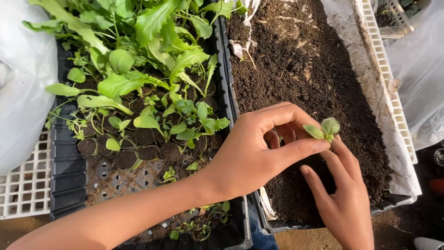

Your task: The person plants small seedlings into a tray filled with soil. They pick seedlings from a tray, place them into the soil, and gently press the soil around the base of each plant.

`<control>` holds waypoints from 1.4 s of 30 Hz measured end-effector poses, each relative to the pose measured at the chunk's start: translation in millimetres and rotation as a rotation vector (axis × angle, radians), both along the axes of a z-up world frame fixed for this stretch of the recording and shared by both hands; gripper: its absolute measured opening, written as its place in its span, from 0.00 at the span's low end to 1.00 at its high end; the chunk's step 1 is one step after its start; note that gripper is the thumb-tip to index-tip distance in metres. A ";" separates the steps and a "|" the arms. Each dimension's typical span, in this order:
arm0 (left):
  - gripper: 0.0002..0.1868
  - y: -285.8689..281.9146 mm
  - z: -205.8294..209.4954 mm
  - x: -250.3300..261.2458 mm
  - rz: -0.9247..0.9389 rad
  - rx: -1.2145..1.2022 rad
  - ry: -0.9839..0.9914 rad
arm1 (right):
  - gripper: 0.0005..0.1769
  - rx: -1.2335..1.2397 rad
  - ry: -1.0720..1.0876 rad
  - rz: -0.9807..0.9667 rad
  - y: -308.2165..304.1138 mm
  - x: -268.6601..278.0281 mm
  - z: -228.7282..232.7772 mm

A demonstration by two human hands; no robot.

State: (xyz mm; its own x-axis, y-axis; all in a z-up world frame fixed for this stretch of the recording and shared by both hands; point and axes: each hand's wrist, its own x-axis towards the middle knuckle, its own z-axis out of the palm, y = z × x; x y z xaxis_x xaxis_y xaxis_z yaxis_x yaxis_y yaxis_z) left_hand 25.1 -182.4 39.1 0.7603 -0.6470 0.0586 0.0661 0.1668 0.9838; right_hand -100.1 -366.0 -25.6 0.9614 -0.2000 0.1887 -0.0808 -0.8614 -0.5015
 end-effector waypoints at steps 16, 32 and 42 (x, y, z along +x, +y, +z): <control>0.07 -6.8 -30.0 15.4 0.008 0.081 0.175 | 0.25 0.078 0.010 -0.038 19.6 3.7 24.9; 0.07 44.1 12.4 8.6 0.029 0.069 0.166 | 0.06 0.212 -0.218 0.249 57.5 21.9 46.5; 0.08 61.0 15.6 9.7 0.034 0.084 0.161 | 0.12 0.029 -0.051 0.589 98.4 -13.7 6.6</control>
State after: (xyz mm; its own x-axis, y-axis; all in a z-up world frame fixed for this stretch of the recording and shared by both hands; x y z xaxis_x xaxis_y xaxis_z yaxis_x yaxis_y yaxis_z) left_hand 34.8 -121.4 54.7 0.7770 -0.6183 -0.1183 0.2192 0.0896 0.9716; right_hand -113.8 -267.6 -19.0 0.9020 0.3588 0.2400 0.4316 -0.7397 -0.5162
